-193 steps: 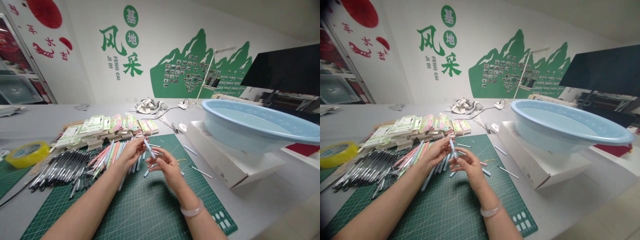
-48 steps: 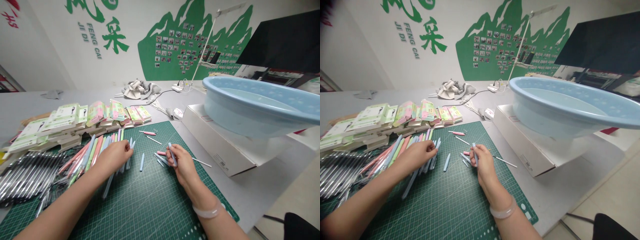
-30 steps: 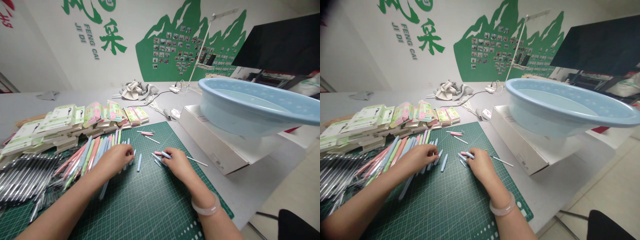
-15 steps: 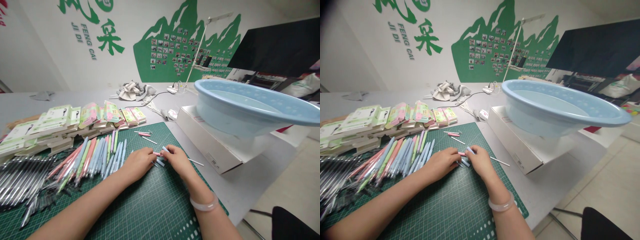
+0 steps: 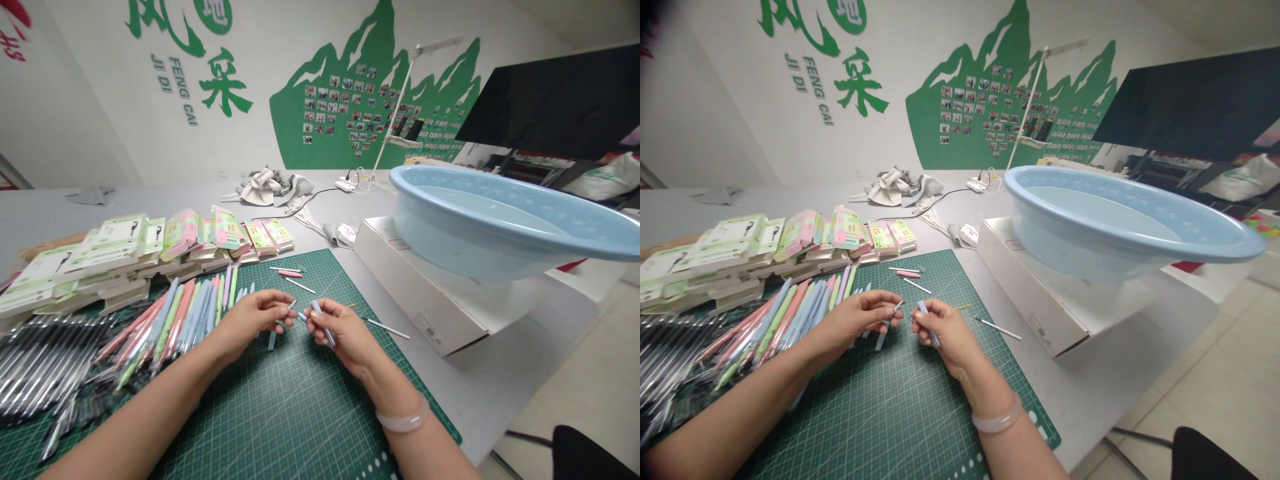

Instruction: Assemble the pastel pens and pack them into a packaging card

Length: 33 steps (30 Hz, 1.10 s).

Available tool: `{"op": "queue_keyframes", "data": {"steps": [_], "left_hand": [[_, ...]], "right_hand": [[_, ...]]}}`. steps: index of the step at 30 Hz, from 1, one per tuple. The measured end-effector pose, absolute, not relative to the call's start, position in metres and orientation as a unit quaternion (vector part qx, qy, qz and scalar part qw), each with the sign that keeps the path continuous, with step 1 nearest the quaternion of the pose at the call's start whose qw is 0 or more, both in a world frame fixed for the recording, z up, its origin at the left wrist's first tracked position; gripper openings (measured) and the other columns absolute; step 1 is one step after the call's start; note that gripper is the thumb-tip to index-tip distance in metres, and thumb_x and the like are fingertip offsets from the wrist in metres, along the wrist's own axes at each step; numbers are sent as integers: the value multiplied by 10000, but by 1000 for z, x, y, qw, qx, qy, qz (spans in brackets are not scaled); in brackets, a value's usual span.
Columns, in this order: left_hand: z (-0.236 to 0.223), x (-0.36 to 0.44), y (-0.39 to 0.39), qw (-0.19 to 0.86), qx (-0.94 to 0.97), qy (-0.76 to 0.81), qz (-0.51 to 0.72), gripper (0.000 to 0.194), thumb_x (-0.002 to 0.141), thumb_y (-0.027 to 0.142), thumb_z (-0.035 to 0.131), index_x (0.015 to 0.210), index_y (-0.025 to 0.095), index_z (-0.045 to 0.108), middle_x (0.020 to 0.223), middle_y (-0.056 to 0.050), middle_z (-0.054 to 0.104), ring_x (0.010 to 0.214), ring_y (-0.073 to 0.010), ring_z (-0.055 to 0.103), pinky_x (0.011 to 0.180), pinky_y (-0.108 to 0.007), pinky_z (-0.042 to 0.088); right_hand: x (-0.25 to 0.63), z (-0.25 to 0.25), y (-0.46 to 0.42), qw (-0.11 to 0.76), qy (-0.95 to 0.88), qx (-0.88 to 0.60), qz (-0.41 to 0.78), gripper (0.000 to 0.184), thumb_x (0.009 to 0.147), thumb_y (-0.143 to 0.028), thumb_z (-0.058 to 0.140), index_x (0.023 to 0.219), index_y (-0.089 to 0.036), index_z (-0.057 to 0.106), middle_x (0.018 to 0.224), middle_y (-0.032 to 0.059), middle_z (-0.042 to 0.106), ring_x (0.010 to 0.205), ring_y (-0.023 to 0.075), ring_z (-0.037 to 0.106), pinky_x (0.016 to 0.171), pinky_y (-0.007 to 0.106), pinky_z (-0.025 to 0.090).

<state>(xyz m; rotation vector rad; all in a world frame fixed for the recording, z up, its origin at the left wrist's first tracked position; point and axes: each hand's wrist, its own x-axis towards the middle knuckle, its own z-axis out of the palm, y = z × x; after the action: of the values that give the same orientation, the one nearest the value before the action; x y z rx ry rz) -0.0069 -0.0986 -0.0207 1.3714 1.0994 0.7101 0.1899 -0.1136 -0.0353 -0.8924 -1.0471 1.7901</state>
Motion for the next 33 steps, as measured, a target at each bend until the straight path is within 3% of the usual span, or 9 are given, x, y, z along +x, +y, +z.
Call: {"op": "queue_keyframes", "data": {"steps": [3,7,9,12,16,18,23,28,33], "left_hand": [[-18,-11,-95,601,529,476,363,290,763,367,632,962,159,593,950,-85,684,869,-180,642,701,-265,487],[-5,-29,-89,563,523,498,401,289,736,370,662,928,172,575,928,-72,696,840,-178,653,686,-261,487],[1,-37,-88,558,535,513,372,274,733,364,658,904,171,568,892,-71,704,808,-183,662,652,-263,491],[3,-39,-89,570,551,527,307,279,699,337,680,895,167,579,812,-61,706,760,-191,669,632,-279,509],[-4,-30,-91,597,546,513,287,315,659,327,713,899,153,604,757,-52,697,769,-206,677,717,-336,537],[-8,-26,-92,602,537,514,293,309,651,321,723,875,142,608,743,-54,692,775,-208,678,757,-354,535],[-9,-17,-97,629,509,467,356,274,681,300,714,885,156,601,809,-40,674,823,-198,670,814,-357,518],[-1,-4,-105,548,552,441,447,208,714,287,687,862,178,588,814,1,629,799,-155,632,760,-291,495],[5,1,-109,506,616,441,413,157,769,281,617,887,176,617,787,-13,651,764,-159,621,690,-269,471]], "right_hand": [[190,-36,-112,446,-415,-359,707,251,741,-363,662,821,-131,607,665,11,566,531,74,438,511,203,304],[194,-32,-110,483,-465,-405,622,208,770,-346,620,748,-141,595,617,-13,538,477,63,356,472,207,235],[195,-32,-110,470,-498,-432,587,174,786,-323,585,743,-154,588,599,-27,525,463,67,334,467,210,222],[195,-36,-110,425,-579,-503,481,88,758,-253,584,735,-170,602,633,-20,561,537,100,430,523,219,285],[195,-39,-110,373,-656,-566,332,22,684,-157,610,670,-174,610,702,3,612,678,142,512,624,243,334],[194,-38,-111,380,-643,-546,380,28,708,-188,606,707,-169,628,709,7,611,665,138,505,620,244,340],[188,-34,-115,416,-542,-385,621,247,823,-299,526,966,-154,665,753,18,577,612,112,453,588,242,336],[181,-35,-119,432,-533,-346,639,238,795,-308,605,966,-166,692,766,15,573,672,117,464,662,256,345],[179,-36,-121,438,-534,-327,645,193,793,-287,611,907,-152,688,697,3,549,648,112,464,645,251,349]]}}
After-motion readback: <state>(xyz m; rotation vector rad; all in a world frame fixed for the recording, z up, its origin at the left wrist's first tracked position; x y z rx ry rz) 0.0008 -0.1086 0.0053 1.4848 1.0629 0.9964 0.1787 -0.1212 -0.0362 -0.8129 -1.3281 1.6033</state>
